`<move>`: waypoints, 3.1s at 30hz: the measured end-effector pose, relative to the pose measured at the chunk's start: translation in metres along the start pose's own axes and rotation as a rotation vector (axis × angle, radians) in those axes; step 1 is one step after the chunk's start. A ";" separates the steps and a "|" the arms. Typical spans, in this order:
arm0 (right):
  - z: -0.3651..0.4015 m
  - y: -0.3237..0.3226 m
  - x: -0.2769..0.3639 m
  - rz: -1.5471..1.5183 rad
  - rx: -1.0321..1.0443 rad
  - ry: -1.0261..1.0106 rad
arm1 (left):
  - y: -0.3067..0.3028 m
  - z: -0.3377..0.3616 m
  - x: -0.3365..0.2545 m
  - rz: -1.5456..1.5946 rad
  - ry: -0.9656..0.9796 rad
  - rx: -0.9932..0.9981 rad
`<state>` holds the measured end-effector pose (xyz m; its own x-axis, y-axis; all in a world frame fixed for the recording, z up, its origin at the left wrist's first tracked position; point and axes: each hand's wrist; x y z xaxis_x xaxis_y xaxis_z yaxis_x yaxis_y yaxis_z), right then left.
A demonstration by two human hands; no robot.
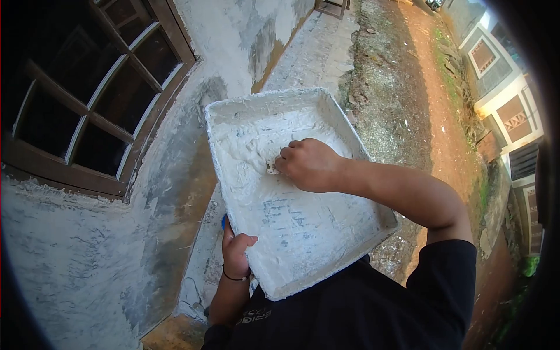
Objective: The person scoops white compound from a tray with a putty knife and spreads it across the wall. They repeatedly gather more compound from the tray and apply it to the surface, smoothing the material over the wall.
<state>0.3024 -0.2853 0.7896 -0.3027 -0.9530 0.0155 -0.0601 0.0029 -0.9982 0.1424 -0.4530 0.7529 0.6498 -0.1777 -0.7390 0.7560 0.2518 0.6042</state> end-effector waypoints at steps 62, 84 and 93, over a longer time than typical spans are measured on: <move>-0.083 0.024 -0.986 -1.493 -0.457 1.577 | 0.350 -0.928 -0.070 -0.227 -0.279 0.332; -0.064 -0.033 -1.454 -0.946 -0.594 1.202 | 0.599 -1.346 -0.047 -0.236 -0.297 0.299; -0.064 -0.057 -1.631 -0.637 -0.461 1.224 | 0.692 -1.510 -0.050 -0.267 -0.333 0.389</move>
<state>0.7389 1.2877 0.8248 -0.6997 0.0188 0.7142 -0.7142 0.0068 -0.6999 0.5147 1.1668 0.7580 0.3746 -0.4927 -0.7855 0.8296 -0.2002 0.5212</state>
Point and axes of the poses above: each hand's wrist, its own z-axis away from the middle knuckle, its own y-axis out of the palm, x = y × z, and after that the axes turned 5 degrees about -y, right-handed
